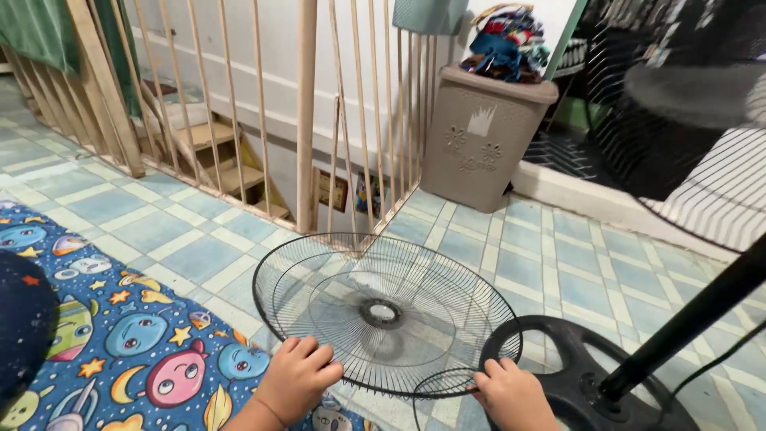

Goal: The person unplugs a standing fan, removes the front grille and fan blades, and wipes the fan blades and grille with a wet wipe. The person then reassembles the fan by placing the blades and grille back onto the stand.

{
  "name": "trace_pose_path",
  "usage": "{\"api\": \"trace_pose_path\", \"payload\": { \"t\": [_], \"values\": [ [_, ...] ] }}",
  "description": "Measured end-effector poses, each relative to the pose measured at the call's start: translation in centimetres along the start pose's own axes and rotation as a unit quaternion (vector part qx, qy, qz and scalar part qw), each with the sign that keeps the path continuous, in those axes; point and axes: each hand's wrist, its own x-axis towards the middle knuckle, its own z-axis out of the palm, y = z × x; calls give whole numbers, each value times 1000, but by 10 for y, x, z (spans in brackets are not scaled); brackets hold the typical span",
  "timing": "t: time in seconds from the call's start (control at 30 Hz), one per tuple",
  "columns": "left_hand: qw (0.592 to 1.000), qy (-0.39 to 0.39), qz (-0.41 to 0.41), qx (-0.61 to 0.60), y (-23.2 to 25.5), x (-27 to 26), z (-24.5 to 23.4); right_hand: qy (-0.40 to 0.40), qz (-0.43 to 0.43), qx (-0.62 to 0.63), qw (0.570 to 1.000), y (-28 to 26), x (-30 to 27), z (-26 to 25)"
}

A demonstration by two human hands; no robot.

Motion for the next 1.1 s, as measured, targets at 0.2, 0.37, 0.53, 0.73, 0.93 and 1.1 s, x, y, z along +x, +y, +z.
{"api": "trace_pose_path", "payload": {
  "t": [0.2, 0.37, 0.53, 0.73, 0.93, 1.1],
  "values": [
    [996, -93, -5, 6, -13, -28, 42, 4, 25, -29, 999, -8, 3, 48],
    [975, -219, 3, -43, 0, -55, 67, -95, -6, -54, 994, -11, -10, 84],
    [932, -353, -59, -63, 5, -58, 82, -166, 1, 9, 986, -3, -18, 105],
    [821, -542, -154, -93, 0, -33, 81, -286, 100, 80, 950, -8, 3, 85],
    [811, -545, -179, -109, 2, -26, 77, -376, 82, 29, 922, -37, 44, 36],
    [798, -590, -105, -59, 6, -23, 80, -365, -10, -9, 931, -44, 61, 5]
  ]
}}
